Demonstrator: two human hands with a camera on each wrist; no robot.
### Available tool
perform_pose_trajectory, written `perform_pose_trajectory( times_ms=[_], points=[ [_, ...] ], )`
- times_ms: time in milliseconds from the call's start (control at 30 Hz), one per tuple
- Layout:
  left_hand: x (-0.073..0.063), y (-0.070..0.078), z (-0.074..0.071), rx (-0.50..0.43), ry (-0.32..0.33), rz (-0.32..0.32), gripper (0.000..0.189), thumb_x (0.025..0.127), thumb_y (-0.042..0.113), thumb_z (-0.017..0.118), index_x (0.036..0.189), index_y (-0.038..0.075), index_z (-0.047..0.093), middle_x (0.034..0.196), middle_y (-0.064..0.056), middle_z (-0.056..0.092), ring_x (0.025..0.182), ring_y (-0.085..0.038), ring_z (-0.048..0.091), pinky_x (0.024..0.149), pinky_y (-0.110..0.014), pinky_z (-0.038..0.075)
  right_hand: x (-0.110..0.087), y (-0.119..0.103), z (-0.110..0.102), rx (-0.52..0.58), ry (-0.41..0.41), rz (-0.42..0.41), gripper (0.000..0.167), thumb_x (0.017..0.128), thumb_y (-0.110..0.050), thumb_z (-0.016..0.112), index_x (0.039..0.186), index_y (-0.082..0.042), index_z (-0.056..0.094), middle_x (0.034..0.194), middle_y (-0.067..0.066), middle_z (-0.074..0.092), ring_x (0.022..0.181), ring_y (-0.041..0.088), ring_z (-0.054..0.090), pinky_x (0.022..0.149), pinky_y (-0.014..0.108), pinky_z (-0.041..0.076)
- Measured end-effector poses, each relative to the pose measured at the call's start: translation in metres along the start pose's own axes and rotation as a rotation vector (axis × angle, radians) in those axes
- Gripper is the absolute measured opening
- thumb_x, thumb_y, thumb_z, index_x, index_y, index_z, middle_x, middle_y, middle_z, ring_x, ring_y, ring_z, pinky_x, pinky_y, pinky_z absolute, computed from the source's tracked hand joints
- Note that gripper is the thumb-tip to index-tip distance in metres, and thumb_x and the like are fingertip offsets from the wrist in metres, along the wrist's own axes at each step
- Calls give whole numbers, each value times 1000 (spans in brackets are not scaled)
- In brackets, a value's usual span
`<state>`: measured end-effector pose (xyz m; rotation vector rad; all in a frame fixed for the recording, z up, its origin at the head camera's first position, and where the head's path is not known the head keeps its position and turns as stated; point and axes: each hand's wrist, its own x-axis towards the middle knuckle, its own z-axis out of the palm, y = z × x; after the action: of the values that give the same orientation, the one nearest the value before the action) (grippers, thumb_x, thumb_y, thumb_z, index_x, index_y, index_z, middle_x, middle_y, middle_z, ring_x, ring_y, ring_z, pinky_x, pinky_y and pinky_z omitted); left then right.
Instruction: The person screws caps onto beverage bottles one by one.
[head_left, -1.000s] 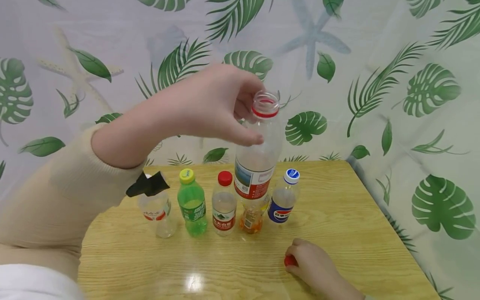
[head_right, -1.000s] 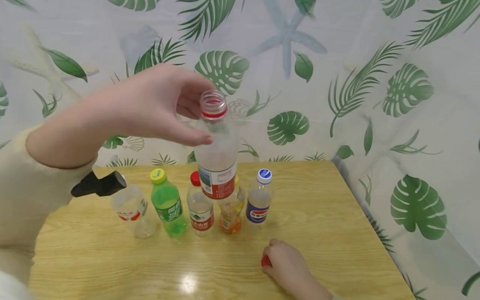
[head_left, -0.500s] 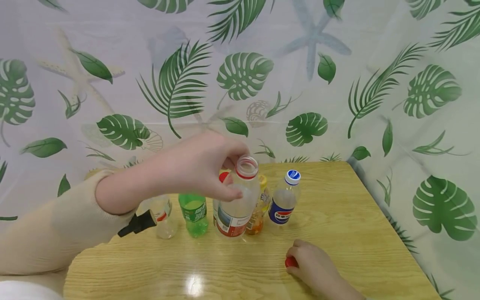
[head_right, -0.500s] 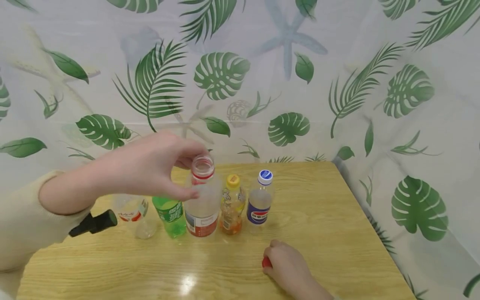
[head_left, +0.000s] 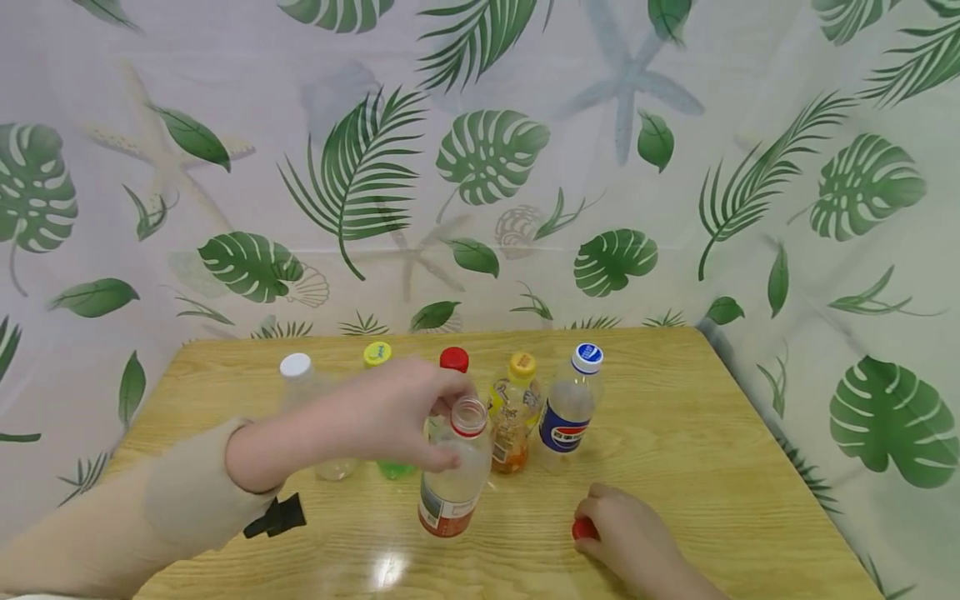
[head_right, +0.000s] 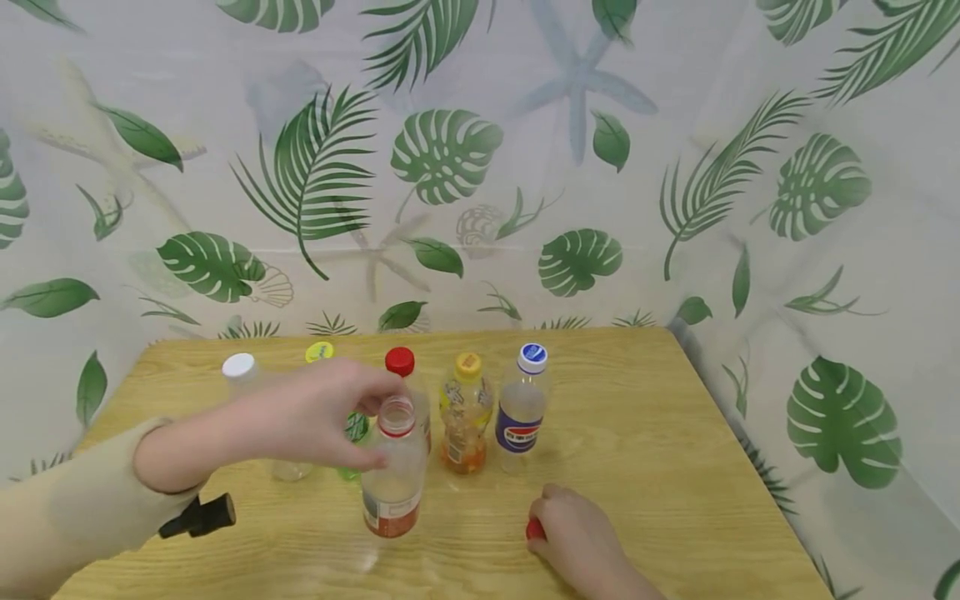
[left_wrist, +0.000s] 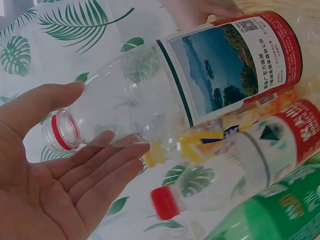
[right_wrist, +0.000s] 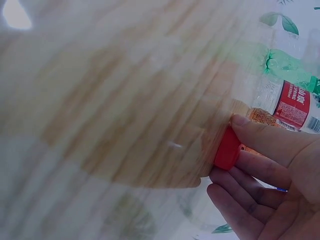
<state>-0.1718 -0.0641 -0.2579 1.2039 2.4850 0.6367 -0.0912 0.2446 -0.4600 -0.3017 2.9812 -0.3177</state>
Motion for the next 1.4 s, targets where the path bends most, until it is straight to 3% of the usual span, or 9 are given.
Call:
perform_pose_trajectory(
  times_ms=[233,700,1000,1400],
  points=[
    [4,-11,19,17,34,26,31,81,15,88,106,12,69,97,6,74,92,-9,70,84,-24,58,2,-3,-1,13,-40,36,26,77,-22,96,74,-15,71,75,-5,50,65,11,45,59,27,39],
    [8,-26,44,-70,58,6,35,81,12,89,110,12,69,102,6,78,102,-13,76,92,-29,61,2,-6,-4,-15,-39,54,34,73,-21,98,67,-16,64,73,-5,49,64,11,44,59,28,39],
    [8,-32,50,-114,73,9,36,81,10,90,110,12,68,104,3,78,102,-14,77,92,-35,63,2,-6,-4,-18,-40,53,34,74,-21,97,67,-17,64,73,-5,49,64,11,45,59,29,40],
    [8,-33,49,-81,48,-10,34,77,14,93,98,15,67,98,7,76,101,-15,77,89,-28,62,3,-6,-3,-33,-26,43,35,73,-19,98,66,-17,63,73,-5,49,65,11,45,60,29,41]
  ],
)
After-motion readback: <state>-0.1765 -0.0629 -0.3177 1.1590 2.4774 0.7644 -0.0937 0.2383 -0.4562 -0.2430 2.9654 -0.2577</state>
